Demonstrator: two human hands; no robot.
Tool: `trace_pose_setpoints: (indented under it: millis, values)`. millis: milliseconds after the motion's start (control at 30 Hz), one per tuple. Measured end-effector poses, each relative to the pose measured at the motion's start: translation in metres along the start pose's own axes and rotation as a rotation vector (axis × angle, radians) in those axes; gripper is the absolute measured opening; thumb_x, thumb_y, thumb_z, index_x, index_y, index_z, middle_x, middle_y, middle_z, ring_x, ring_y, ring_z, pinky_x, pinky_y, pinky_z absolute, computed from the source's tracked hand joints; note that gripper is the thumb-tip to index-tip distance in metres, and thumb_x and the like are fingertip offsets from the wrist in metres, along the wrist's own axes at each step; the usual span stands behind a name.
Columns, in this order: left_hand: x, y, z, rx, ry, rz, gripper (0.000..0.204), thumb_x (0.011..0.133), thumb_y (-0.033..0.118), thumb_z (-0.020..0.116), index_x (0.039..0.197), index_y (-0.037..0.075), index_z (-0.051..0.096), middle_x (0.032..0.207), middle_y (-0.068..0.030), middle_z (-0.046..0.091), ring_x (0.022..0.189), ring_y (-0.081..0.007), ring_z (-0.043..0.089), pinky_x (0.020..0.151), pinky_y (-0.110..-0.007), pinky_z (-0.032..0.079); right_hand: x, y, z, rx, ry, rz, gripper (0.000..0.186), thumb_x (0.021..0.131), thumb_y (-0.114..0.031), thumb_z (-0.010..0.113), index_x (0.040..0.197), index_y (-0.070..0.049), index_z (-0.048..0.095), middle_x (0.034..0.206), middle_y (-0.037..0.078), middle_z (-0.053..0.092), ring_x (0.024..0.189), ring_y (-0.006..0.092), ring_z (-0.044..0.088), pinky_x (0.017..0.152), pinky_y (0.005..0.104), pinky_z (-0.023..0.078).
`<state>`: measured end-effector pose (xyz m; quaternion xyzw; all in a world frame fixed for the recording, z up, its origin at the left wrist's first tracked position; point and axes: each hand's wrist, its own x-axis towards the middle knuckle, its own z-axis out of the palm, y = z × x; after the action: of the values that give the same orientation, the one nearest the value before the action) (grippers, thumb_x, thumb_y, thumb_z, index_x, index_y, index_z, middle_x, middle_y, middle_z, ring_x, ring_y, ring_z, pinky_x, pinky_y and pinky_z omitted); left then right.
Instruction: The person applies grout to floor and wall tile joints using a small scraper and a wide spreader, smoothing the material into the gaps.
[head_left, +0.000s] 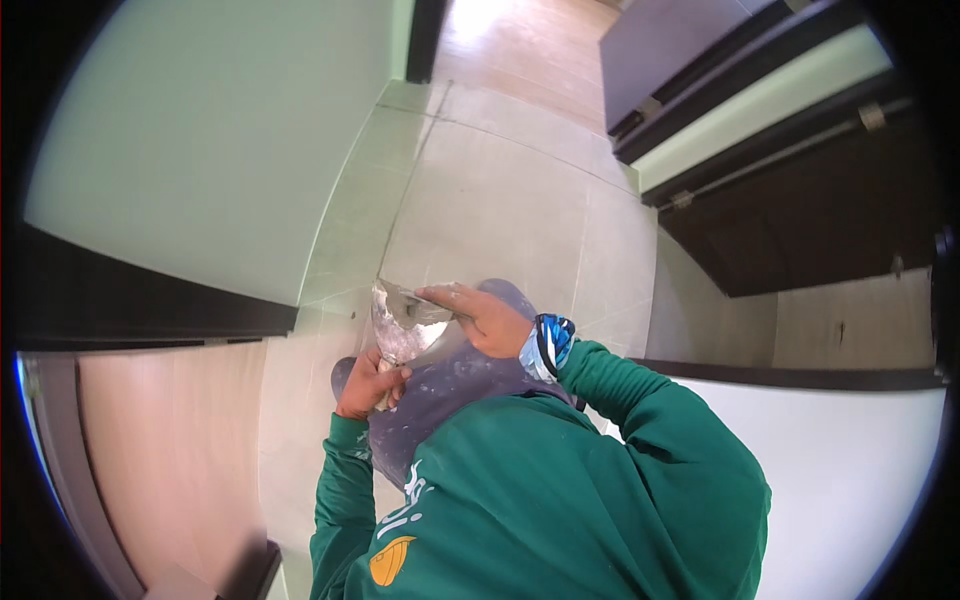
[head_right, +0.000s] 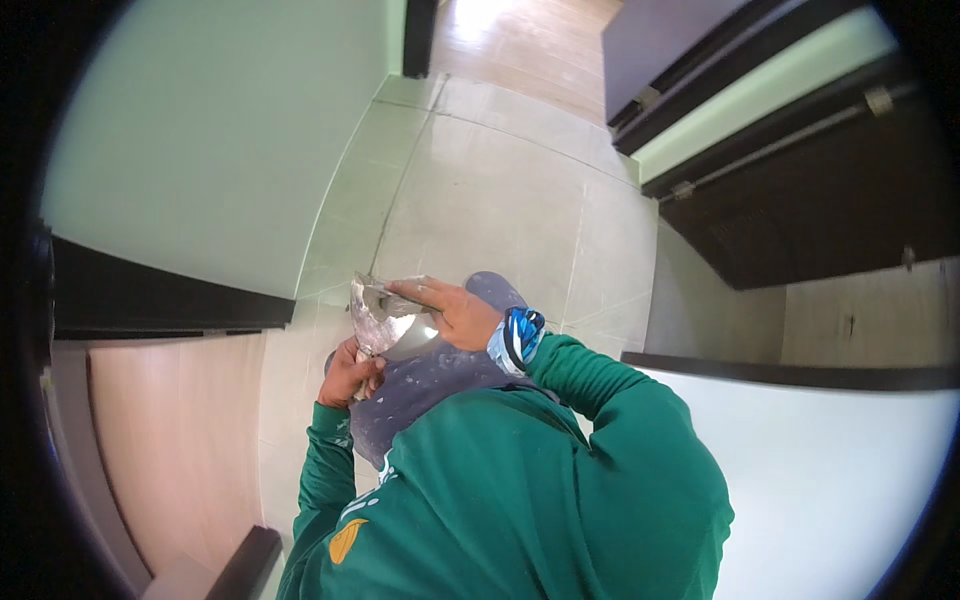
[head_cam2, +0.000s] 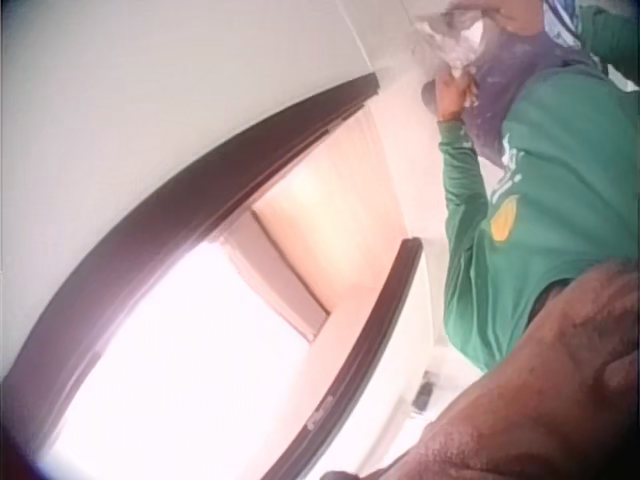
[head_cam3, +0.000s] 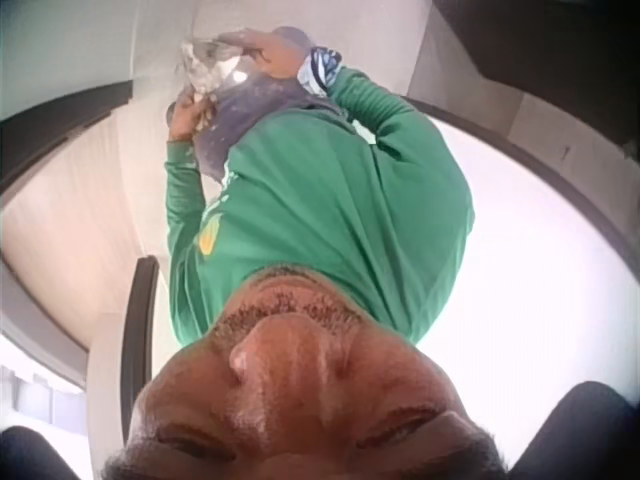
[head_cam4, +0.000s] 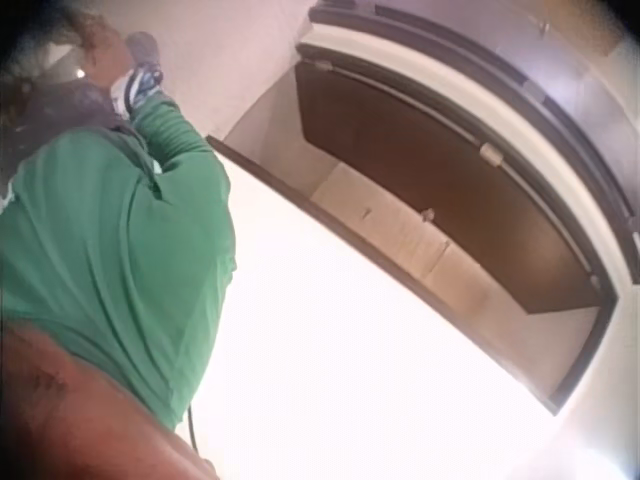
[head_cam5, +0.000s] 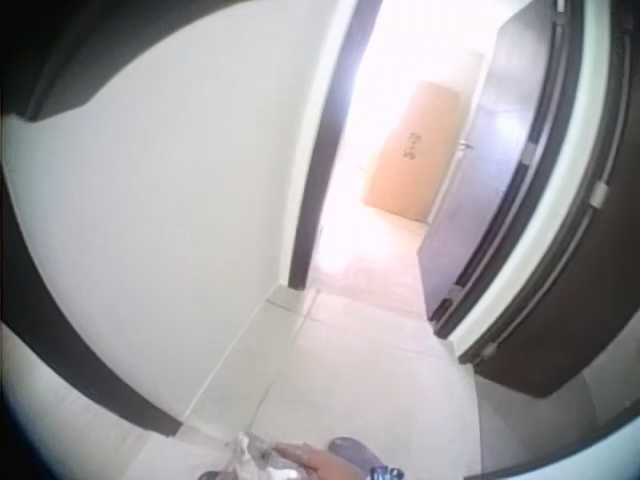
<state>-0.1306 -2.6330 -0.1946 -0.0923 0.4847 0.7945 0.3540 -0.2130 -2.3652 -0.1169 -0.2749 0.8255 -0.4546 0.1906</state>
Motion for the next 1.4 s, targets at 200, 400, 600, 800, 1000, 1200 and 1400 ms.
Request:
trace_pose_setpoints:
  millis: [200, 400, 600, 800, 1000, 1200, 1400]
  values:
    - [0.016, 0.004, -0.004, 0.491, -0.047, 0.280, 0.027, 0.090, 0.012, 0.073, 0.113, 0.002, 0.063, 0.070, -0.0086, 0.067, 0.054, -0.0164, 0.062, 0.050, -0.033, 0.050, -0.061, 0.066, 0.029, -0.081, 0.266, 0.240, 0.059, 0.094, 0.009, 0.046, 0.150, -0.008, 0.047, 0.136, 0.018, 0.060, 0.113, 0.0385, 0.065, 0.102, 0.0463, 0.051]
    - [0.029, -0.018, -0.008, 1.333, 0.176, 0.735, 0.036, 0.091, 0.008, 0.067, 0.126, 0.003, 0.060, 0.097, -0.0192, 0.071, 0.085, -0.0374, 0.069, 0.072, -0.045, 0.055, -0.078, 0.049, 0.095, 1.470, 0.503, 0.232, 0.028, 0.101, -0.011, 0.045, 0.119, 0.004, 0.061, 0.104, 0.016, 0.071, 0.083, 0.0287, 0.067, 0.071, 0.0421, 0.054]
    - [0.043, -0.050, 0.043, 1.520, 0.183, 0.862, 0.045, 0.089, 0.004, 0.061, 0.134, 0.005, 0.054, 0.105, -0.0197, 0.067, 0.091, -0.0387, 0.068, 0.070, -0.050, 0.055, -0.104, 0.036, 0.078, 1.600, 0.654, 0.119, 0.030, 0.100, -0.018, 0.046, 0.113, 0.004, 0.062, 0.100, 0.018, 0.072, 0.078, 0.0288, 0.065, 0.064, 0.0416, 0.050]
    - [0.034, -0.044, 0.009, 1.218, -0.003, 0.523, 0.037, 0.102, 0.019, 0.058, 0.135, 0.003, 0.049, 0.077, -0.0151, 0.063, 0.059, -0.0324, 0.063, 0.057, -0.040, 0.054, -0.129, 0.039, 0.053, 1.125, 0.721, -0.072, 0.029, 0.100, -0.009, 0.052, 0.126, 0.003, 0.058, 0.110, 0.015, 0.070, 0.084, 0.0263, 0.068, 0.073, 0.0388, 0.054]
    - [-0.007, -0.014, 0.061, 0.042, -0.451, -0.003, 0.040, 0.107, 0.029, 0.054, 0.136, 0.002, 0.047, 0.073, -0.0065, 0.059, 0.043, -0.0116, 0.050, 0.037, -0.026, 0.042, -0.142, 0.041, 0.029, 0.370, 0.611, -0.147, 0.048, 0.098, 0.002, 0.056, 0.146, 0.002, 0.049, 0.132, 0.015, 0.066, 0.115, 0.0260, 0.069, 0.101, 0.0375, 0.052]
    - [-0.023, -0.015, 0.042, -0.059, -0.441, 0.018, 0.035, 0.107, 0.025, 0.054, 0.130, 0.000, 0.051, 0.069, -0.0069, 0.057, 0.042, -0.0092, 0.048, 0.037, -0.023, 0.039, -0.103, 0.021, 0.038, -0.177, 0.340, -0.208, 0.061, 0.087, 0.012, 0.058, 0.146, -0.004, 0.054, 0.141, 0.021, 0.061, 0.132, 0.0354, 0.058, 0.109, 0.0383, 0.047]
    - [-0.060, -0.071, 0.025, -0.038, -0.349, 0.275, 0.037, 0.099, 0.020, 0.066, 0.127, -0.001, 0.054, 0.072, -0.0036, 0.061, 0.047, -0.0078, 0.052, 0.043, -0.022, 0.043, -0.086, 0.111, 0.054, 0.081, 0.114, 0.147, 0.053, 0.098, 0.000, 0.057, 0.150, -0.004, 0.048, 0.132, 0.018, 0.065, 0.107, 0.0225, 0.066, 0.092, 0.0327, 0.054]
